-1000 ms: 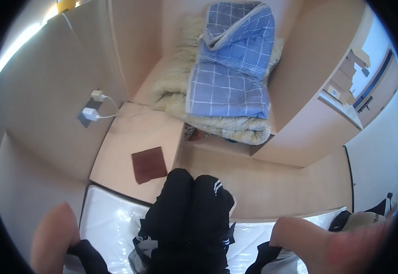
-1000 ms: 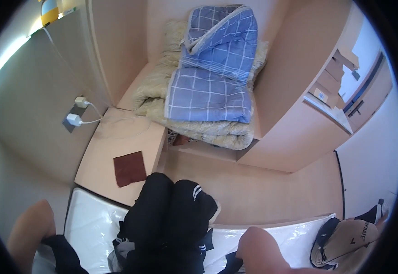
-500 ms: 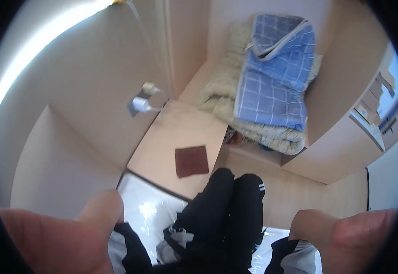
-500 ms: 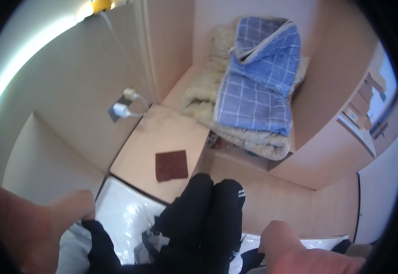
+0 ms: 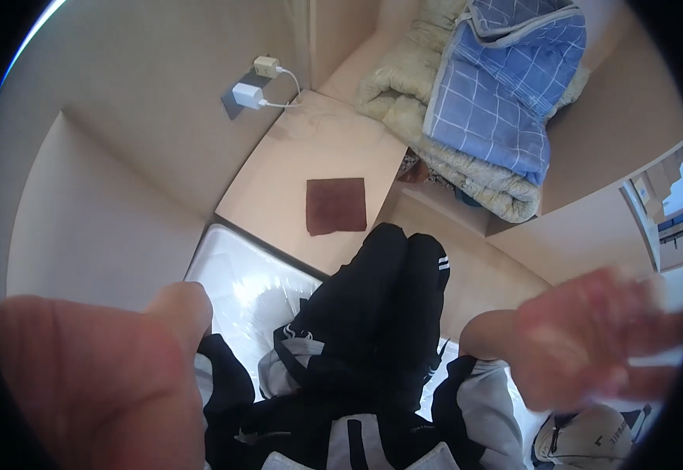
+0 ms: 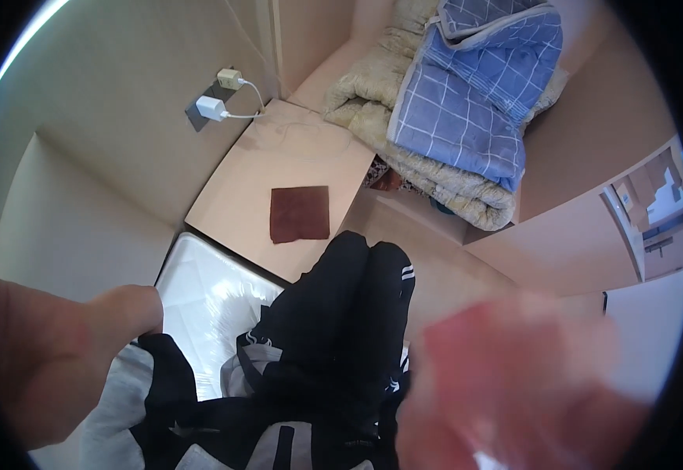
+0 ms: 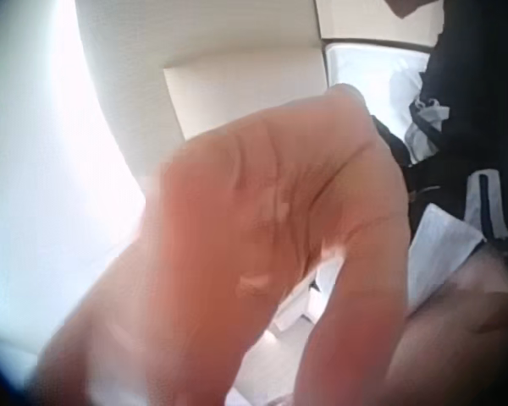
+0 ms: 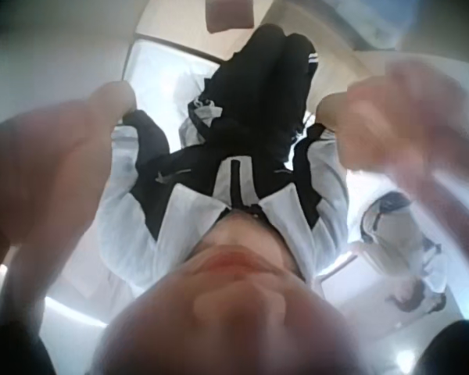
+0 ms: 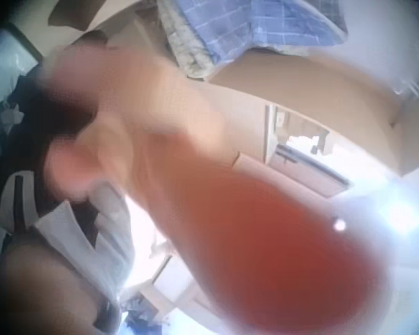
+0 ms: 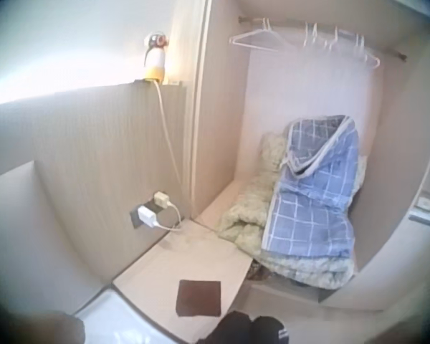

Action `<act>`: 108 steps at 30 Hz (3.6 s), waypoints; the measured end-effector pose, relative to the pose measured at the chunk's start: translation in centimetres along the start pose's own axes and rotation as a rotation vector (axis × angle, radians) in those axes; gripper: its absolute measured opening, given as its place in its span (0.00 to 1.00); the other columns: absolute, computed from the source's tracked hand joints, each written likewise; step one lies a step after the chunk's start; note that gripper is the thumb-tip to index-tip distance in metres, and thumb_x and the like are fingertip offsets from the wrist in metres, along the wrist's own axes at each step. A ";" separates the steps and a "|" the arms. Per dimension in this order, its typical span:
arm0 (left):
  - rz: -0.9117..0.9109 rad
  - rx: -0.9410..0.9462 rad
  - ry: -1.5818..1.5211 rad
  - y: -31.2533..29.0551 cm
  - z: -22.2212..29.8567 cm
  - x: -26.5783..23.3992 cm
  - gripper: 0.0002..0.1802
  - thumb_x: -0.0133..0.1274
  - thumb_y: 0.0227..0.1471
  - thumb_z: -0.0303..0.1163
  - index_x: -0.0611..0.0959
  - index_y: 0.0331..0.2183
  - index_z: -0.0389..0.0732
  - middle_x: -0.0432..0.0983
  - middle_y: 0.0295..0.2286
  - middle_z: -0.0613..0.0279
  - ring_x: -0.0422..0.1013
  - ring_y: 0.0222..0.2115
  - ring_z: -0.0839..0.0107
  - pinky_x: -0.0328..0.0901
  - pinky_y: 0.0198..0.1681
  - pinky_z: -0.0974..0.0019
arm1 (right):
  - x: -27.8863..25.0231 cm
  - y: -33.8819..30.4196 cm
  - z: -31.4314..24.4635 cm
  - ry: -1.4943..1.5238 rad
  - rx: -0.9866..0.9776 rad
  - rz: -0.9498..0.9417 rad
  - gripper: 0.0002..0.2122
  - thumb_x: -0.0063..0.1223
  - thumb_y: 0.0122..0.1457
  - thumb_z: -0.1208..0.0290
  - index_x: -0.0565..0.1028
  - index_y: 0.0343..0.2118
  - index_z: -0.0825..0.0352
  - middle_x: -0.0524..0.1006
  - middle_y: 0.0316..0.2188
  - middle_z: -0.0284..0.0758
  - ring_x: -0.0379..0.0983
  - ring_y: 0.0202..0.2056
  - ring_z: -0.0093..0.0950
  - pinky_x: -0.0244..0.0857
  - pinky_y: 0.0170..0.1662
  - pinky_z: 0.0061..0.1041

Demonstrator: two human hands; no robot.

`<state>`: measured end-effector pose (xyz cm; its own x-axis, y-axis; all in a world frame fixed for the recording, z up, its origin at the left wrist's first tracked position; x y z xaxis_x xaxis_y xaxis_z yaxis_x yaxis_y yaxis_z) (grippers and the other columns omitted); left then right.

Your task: The person rubs and presses a brown sheet on a small table using both hands.

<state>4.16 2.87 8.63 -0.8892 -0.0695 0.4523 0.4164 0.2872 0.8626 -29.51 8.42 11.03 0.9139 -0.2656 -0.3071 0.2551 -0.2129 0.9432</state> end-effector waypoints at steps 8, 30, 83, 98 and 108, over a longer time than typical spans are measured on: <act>-0.590 -0.893 0.398 -20.6 -10.2 2.8 0.24 0.47 0.51 0.37 0.67 0.50 0.39 0.66 0.47 0.54 0.63 0.48 0.62 0.60 0.48 0.63 | 15.2 -25.5 22.2 -0.161 1.221 0.049 0.09 0.47 0.55 0.79 0.76 0.39 0.68 0.76 0.38 0.39 0.72 0.41 0.30 0.66 0.44 0.27; -1.619 -1.024 0.653 -62.1 -20.0 -10.6 0.31 0.33 0.57 0.38 0.56 0.60 0.37 0.48 0.61 0.57 0.42 0.63 0.66 0.38 0.63 0.47 | 39.3 -41.1 40.0 -0.807 1.116 -0.628 0.26 0.34 0.62 0.62 0.54 0.61 0.66 0.53 0.63 0.34 0.43 0.65 0.31 0.36 0.65 0.39; -1.531 -1.057 0.536 -52.7 -13.7 -20.2 0.24 0.42 0.57 0.33 0.66 0.54 0.35 0.59 0.56 0.52 0.53 0.59 0.58 0.47 0.62 0.55 | 48.1 -40.4 28.9 -0.859 1.239 -0.653 0.29 0.36 0.62 0.58 0.50 0.63 0.67 0.49 0.64 0.36 0.40 0.66 0.32 0.35 0.65 0.43; -1.463 -0.948 0.526 -55.4 -24.7 -17.6 0.22 0.41 0.56 0.32 0.69 0.52 0.36 0.63 0.55 0.53 0.56 0.58 0.59 0.51 0.61 0.55 | 48.9 -35.8 39.4 -0.846 1.095 -0.482 0.27 0.38 0.61 0.60 0.55 0.60 0.70 0.56 0.62 0.39 0.45 0.64 0.33 0.38 0.64 0.42; -1.531 -0.954 0.467 -54.3 -24.9 -18.5 0.23 0.37 0.58 0.33 0.68 0.53 0.34 0.60 0.56 0.52 0.53 0.59 0.60 0.47 0.63 0.57 | 49.8 -34.9 39.0 -0.795 1.071 -0.482 0.26 0.35 0.62 0.61 0.55 0.60 0.71 0.55 0.61 0.42 0.47 0.63 0.35 0.40 0.64 0.40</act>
<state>2.77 -35.20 -40.93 -0.4976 0.0112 -0.8673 -0.4955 -0.8244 0.2736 -5.18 -34.01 -42.18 0.2976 -0.3374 -0.8931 -0.2009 -0.9367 0.2869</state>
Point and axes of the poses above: each hand's wrist, its own y-axis towards the middle knuckle, its own x-axis out of the palm, z = x × y, the point moved 10 cm from there along y, towards the middle knuckle
